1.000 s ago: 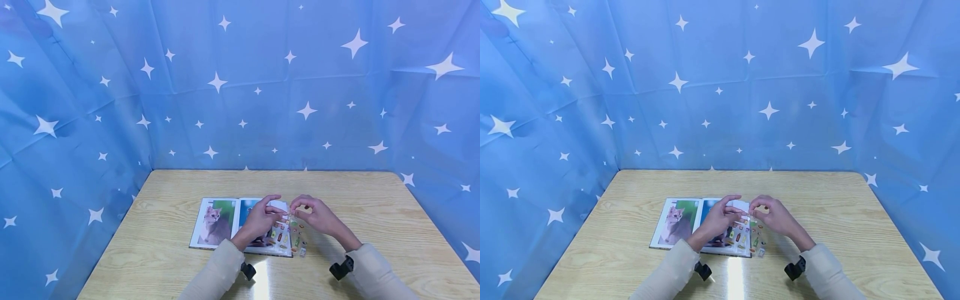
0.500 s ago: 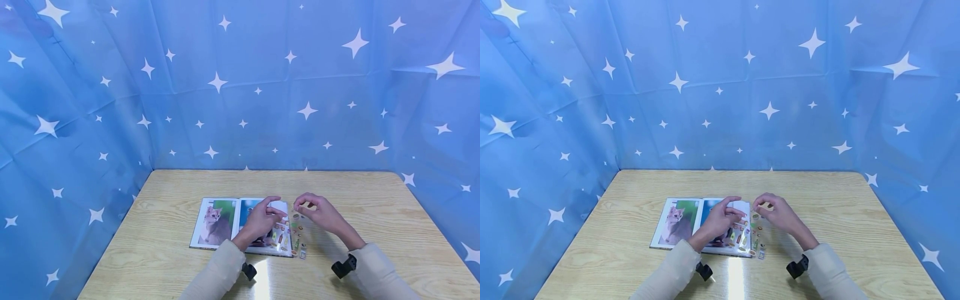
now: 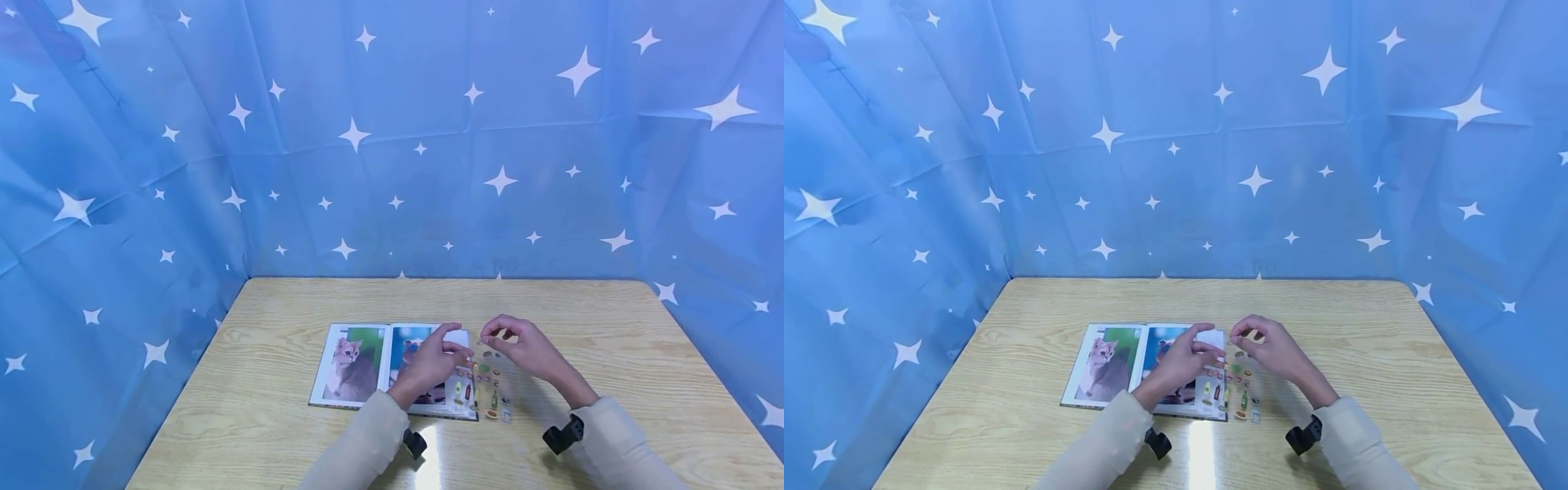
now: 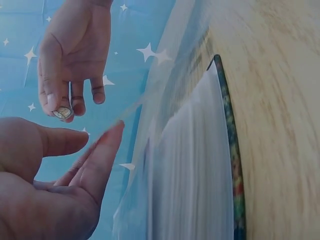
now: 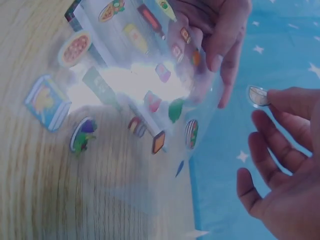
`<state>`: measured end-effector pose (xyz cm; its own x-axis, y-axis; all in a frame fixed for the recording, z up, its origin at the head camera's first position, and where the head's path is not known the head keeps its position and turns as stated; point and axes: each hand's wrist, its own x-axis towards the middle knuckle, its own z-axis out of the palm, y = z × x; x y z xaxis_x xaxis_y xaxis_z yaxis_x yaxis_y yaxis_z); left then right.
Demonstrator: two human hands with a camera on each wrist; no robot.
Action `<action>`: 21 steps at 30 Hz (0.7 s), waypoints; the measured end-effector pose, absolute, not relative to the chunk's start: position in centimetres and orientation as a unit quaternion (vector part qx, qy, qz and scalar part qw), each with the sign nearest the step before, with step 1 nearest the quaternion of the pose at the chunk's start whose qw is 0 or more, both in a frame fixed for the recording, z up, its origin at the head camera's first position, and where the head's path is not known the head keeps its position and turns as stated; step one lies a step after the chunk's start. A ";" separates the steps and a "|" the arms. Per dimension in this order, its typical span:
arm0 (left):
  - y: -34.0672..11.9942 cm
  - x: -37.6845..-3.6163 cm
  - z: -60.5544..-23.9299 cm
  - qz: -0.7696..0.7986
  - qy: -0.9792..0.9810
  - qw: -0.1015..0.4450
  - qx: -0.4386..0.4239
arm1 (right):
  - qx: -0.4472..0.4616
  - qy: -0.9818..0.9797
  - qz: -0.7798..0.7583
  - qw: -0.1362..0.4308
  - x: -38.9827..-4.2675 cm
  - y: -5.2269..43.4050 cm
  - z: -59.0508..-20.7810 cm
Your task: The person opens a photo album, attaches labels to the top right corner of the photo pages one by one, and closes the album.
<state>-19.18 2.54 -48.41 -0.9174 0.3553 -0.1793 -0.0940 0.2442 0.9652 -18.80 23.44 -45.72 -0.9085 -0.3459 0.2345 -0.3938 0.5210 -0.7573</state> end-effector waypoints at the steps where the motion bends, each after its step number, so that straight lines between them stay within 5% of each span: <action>1: 2.7 -19.1 -48.4 0.608 0.767 0.188 0.082 | 0.212 -0.872 0.441 0.028 -18.8 23.5 -45.7; 21: 5.9 -18.7 -49.1 0.638 0.734 0.229 0.042 | 0.191 -0.877 0.441 0.027 -18.6 24.1 -45.8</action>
